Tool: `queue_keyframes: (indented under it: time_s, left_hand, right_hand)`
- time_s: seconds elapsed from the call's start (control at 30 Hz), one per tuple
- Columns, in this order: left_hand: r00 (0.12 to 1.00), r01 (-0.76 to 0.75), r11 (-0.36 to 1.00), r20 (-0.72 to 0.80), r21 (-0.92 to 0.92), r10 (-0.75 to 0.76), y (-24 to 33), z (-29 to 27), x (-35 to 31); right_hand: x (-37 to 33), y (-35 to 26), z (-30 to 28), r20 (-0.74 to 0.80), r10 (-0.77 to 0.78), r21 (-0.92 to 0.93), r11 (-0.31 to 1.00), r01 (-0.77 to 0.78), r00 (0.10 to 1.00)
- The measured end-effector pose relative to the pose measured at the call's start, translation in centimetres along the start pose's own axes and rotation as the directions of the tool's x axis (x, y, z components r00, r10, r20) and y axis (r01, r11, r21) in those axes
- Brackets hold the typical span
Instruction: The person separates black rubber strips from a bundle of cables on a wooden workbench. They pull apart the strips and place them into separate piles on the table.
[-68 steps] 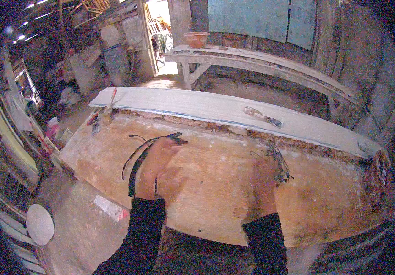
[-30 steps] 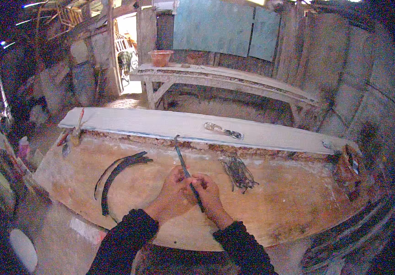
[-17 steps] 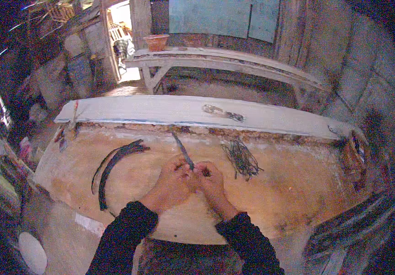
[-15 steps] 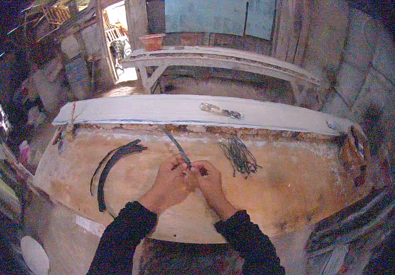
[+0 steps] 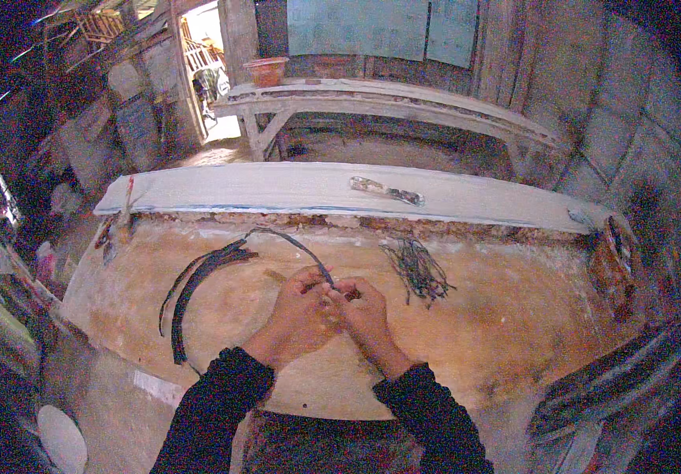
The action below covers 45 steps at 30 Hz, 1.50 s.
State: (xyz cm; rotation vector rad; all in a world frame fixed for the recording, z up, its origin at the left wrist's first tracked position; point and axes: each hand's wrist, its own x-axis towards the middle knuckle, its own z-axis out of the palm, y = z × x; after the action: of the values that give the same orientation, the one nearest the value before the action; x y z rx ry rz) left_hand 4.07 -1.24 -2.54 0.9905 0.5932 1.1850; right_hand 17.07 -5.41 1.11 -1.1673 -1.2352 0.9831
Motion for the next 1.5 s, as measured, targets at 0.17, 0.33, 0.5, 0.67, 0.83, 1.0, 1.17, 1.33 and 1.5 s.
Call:
queue_keyframes:
  time_s: [0.17,0.33,0.5,0.67,0.83,1.0,1.17,1.33,1.5]
  left_hand:
    - [0.999,0.019,0.998,-0.04,0.057,-0.017,0.8,0.8,-0.3]
    - [1.0,0.023,0.993,0.003,0.115,-0.023,1.1,0.6,-0.5]
    - [0.999,0.033,0.994,0.012,0.101,-0.034,1.4,0.8,-0.6]
    - [0.999,0.048,0.96,-0.019,0.277,-0.045,1.9,1.0,-0.9]
    - [0.982,-0.19,0.785,0.109,0.589,0.156,1.9,0.5,-0.8]
    - [0.985,-0.173,0.772,0.107,0.612,0.136,2.1,1.0,-1.0]
    - [0.991,0.134,0.985,0.011,0.112,-0.137,1.0,0.2,-0.4]
    - [0.982,0.191,0.982,-0.006,0.004,-0.191,1.3,0.4,-0.6]
    - [0.98,0.196,0.981,-0.03,-0.015,-0.196,1.3,0.0,-0.7]
  right_hand:
    - [0.5,1.6,-0.6,0.0,-0.132,-0.114,0.985,0.131,0.991]
    - [0.1,-0.2,-0.4,0.032,0.007,-0.094,0.996,-0.004,0.999]
    - [0.4,0.9,-0.7,0.084,0.049,-0.005,0.999,-0.049,0.995]
    - [0.6,1.2,-0.9,0.131,0.104,0.043,0.993,-0.11,0.986]
    - [0.5,0.9,-1.0,0.123,0.024,-0.075,0.997,-0.014,0.992]
    - [0.8,2.5,-1.3,0.061,-0.085,-0.132,0.987,0.093,0.994]
    - [1.2,2.8,-1.4,0.07,0.021,-0.007,1.0,-0.02,0.997]
    - [1.2,1.7,-1.5,0.103,0.09,0.117,0.988,-0.102,0.991]
    - [0.8,0.6,-1.5,0.101,0.086,0.126,0.987,-0.099,0.991]
